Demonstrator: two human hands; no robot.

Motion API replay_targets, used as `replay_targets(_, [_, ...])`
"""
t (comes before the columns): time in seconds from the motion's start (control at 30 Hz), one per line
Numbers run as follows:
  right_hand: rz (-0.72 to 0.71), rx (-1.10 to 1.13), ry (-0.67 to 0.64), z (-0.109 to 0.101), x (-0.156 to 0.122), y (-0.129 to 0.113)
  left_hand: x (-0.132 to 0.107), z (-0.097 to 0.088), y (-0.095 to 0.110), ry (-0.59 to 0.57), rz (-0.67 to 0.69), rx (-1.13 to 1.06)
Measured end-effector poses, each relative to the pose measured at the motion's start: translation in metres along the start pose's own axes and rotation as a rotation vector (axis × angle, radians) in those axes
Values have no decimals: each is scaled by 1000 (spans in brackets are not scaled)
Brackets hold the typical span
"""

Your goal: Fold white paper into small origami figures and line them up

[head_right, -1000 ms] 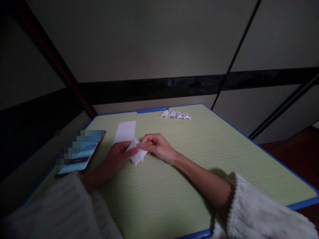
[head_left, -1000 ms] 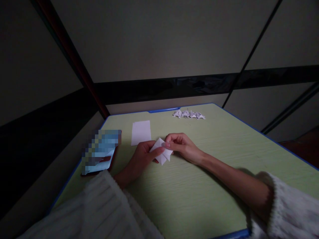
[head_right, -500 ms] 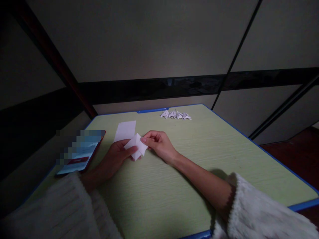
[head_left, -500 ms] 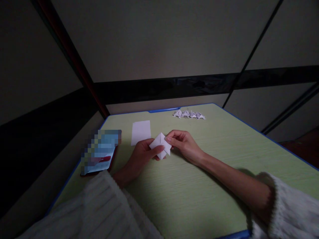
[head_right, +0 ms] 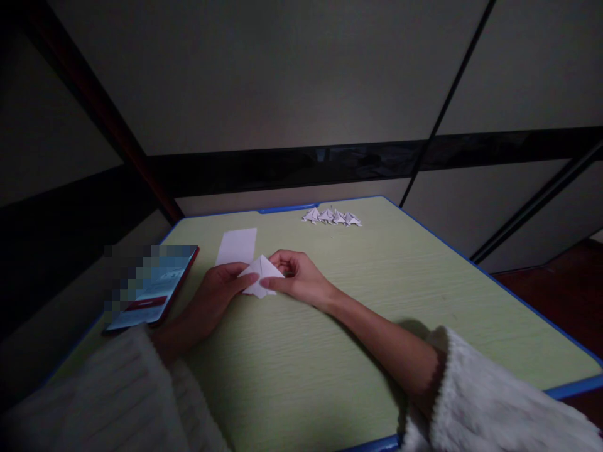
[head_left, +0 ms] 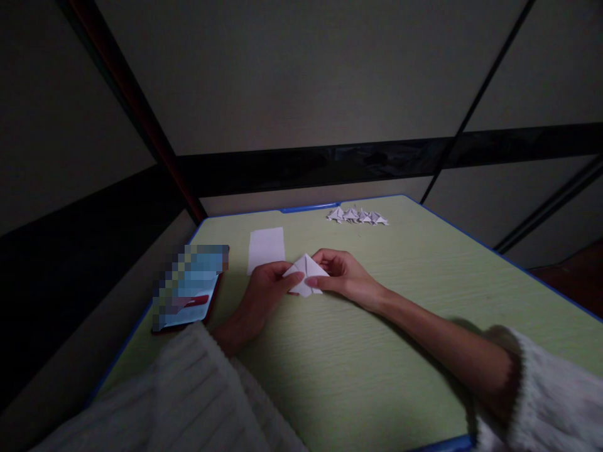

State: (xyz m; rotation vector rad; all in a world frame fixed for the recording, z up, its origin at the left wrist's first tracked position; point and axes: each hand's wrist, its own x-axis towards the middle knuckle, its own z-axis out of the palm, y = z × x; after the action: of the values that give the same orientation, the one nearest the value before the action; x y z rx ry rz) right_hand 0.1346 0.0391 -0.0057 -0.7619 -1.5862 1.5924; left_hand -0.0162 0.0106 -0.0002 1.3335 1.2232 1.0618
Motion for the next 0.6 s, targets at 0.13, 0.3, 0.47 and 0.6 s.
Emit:
replay_targets(0.13, [-113,25,46,-1,0,-1,-1,1,1,-36,-5,33])
replay_targets(0.3, [-205,48,71,0,-1,0,-2,2,-1,-57,-11,-41])
replay_targets(0.47, [-227,51,151,4,-1,0,-3,3,0,-37,-35,-70])
replay_targets(0.6, [-228,46,168,4,-1,1,-2,4,-1,21,-43,-97])
